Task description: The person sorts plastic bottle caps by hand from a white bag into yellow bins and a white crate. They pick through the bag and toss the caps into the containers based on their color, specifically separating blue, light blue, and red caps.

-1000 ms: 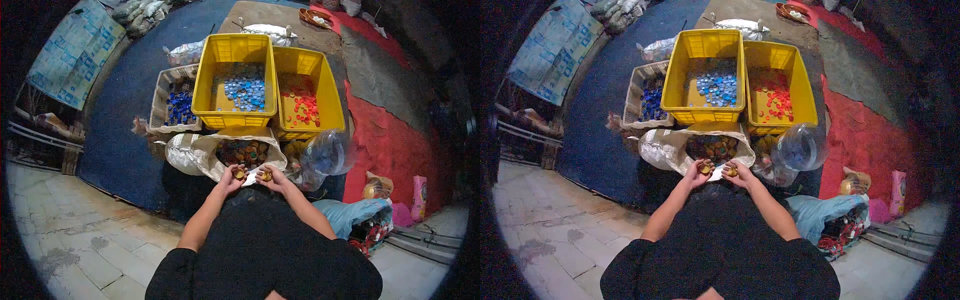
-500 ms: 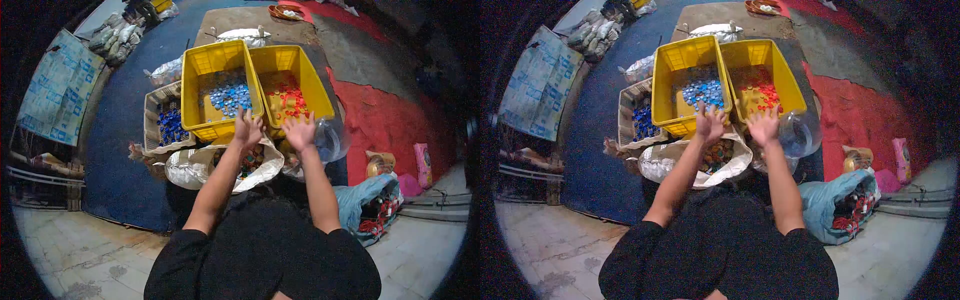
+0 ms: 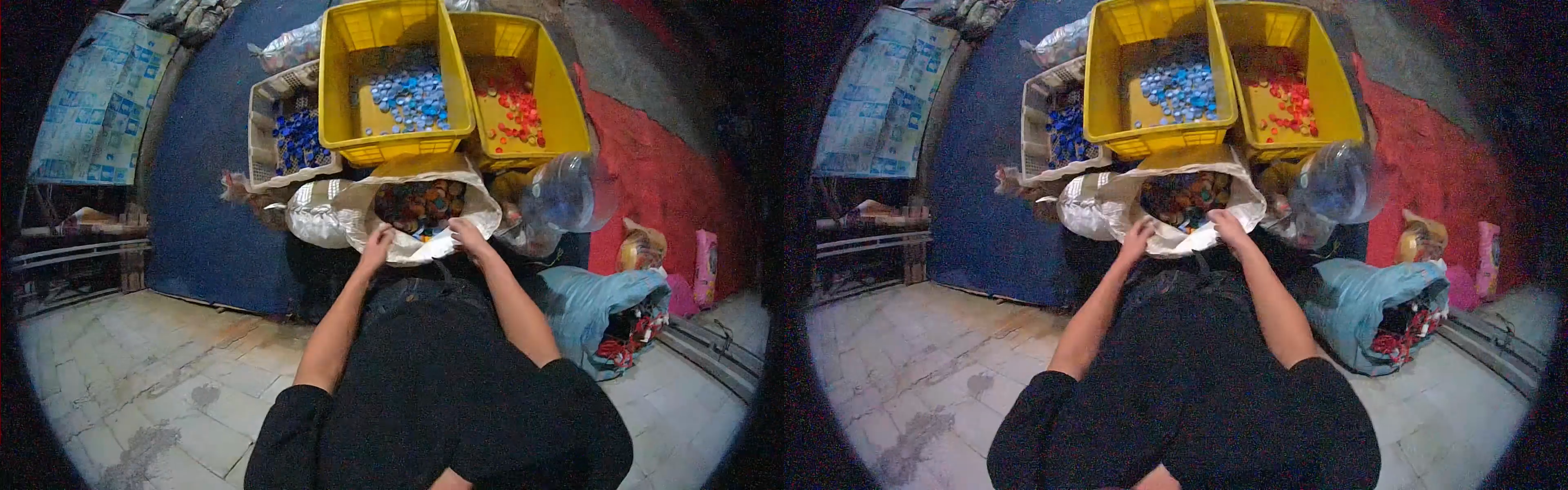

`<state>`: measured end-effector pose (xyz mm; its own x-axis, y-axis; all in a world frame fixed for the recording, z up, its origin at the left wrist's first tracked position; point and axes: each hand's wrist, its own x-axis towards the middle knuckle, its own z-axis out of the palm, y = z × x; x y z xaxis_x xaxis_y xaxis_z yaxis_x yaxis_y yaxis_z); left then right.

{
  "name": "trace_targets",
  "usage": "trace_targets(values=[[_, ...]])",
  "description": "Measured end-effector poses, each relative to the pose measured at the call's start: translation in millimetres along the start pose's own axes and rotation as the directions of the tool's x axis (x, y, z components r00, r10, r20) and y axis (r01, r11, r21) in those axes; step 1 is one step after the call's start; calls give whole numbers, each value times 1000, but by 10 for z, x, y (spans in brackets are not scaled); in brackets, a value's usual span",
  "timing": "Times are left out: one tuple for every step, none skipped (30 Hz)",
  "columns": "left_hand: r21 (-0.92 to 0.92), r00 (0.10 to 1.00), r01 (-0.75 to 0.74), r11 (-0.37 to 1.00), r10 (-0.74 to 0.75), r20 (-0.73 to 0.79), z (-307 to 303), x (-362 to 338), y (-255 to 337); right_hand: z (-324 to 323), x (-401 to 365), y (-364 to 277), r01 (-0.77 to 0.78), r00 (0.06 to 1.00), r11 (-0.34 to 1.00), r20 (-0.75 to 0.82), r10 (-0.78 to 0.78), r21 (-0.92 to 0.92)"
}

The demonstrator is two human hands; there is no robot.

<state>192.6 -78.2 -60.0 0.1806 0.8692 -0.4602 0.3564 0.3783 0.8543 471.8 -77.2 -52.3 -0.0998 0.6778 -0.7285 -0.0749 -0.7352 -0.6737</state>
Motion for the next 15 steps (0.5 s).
trace_targets(values=[[226, 995, -88, 970, 75, 65, 12, -63, -358, 92, 201, 198, 124, 992, 931, 25, -123, -343], [430, 980, -186, 883, 137, 144, 23, -112, -594, 238, 193, 246, 204, 979, 844, 113, -170, -496], [433, 981, -180, 884, 129, 143, 9, -146, -519, 372, 207, 216, 268, 963, 719, 172, -205, -642], [634, 969, -171, 754, 13, 246, 21, -279, -345, 504, 193, 241, 320, 947, 569, 236, -218, -758], [792, 938, -192, 579, -129, 321, 30, -432, -202, 621, 242, 271, 318, 946, 402, 257, -198, -859], [792, 934, -189, 581, -142, 327, 4, -489, -93, 746, 184, 115, 279, 960, 269, 276, -47, -922], [838, 924, -170, 519, -211, 318, -40, -458, 36, 797, 253, 307, 308, 946, 222, 273, -175, -925], [878, 912, -156, 452, -276, 304, -81, -407, 77, 873, 261, 401, 330, 915, 170, 269, -302, -929], [853, 935, -166, 495, -197, 296, -87, -301, -140, 915, 305, 459, 326, 915, 172, 265, -303, -930], [852, 934, -169, 496, -196, 299, -98, -255, -111, 978, 249, 373, 281, 952, 179, 250, -179, -943], [865, 914, -216, 454, -218, 343, -99, -217, -10, 1035, 194, 285, 235, 972, 182, 229, -50, -955], [872, 891, -266, 412, -241, 386, -94, -181, 87, 1068, 214, 233, 229, 974, 185, 224, -45, -956], [868, 888, -255, 425, -253, 384, -76, -182, 263, 1086, 268, 175, 151, 971, 188, 182, 158, -970], [865, 883, -258, 429, -259, 392, -82, -181, 383, 1108, 302, 107, 74, 925, 177, 134, 356, -981], [855, 856, -332, 397, -254, 451, -97, -165, 478, 1149, 255, -97, 26, 885, 150, 93, 457, -988]])
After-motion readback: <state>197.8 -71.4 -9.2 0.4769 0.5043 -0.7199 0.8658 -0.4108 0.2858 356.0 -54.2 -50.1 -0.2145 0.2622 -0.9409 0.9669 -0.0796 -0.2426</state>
